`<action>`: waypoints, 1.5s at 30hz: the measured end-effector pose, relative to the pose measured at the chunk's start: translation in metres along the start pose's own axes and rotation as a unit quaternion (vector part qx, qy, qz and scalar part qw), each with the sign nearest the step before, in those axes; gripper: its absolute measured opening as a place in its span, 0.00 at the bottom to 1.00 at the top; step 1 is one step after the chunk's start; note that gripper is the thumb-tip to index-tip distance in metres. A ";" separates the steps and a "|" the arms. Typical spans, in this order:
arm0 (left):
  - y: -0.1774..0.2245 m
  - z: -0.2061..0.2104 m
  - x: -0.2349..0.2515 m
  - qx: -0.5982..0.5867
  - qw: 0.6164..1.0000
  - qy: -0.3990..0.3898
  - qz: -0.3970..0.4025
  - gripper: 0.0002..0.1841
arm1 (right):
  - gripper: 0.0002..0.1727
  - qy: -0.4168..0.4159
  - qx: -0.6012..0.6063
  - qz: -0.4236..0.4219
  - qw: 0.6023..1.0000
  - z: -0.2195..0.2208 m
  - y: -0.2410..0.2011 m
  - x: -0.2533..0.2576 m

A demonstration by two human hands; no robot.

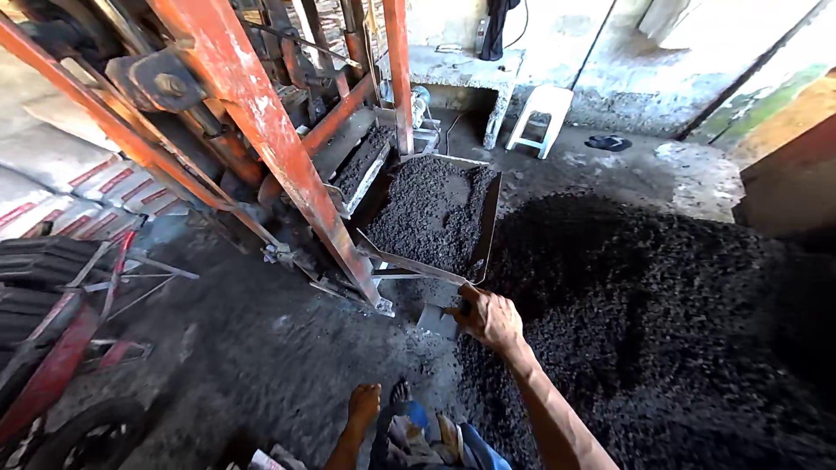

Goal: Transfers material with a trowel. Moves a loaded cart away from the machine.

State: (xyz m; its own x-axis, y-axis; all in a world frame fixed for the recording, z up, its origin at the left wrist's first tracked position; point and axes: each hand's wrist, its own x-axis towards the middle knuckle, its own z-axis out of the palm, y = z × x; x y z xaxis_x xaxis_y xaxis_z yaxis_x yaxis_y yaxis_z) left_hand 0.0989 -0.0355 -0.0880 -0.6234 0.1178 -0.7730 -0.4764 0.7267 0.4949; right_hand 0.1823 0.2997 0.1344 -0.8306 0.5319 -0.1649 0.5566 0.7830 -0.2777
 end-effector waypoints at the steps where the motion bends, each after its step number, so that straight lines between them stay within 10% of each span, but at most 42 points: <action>1: 0.001 0.001 -0.001 -0.004 1.000 -0.002 0.001 0.22 | 0.28 0.002 -0.001 0.003 1.000 -0.001 0.001 0.000; 45: 0.001 0.010 0.020 0.024 0.999 -0.028 0.037 0.25 | 0.24 0.116 -0.019 0.084 0.989 0.005 0.046 -0.002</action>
State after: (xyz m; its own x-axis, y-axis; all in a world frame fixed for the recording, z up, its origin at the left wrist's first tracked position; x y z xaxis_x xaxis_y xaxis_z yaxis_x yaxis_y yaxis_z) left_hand 0.0921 -0.0263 -0.1069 -0.6194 0.2095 -0.7566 -0.3992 0.7458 0.5333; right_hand 0.2092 0.3334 0.1174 -0.7018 0.7122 0.0169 0.6908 0.6862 -0.2279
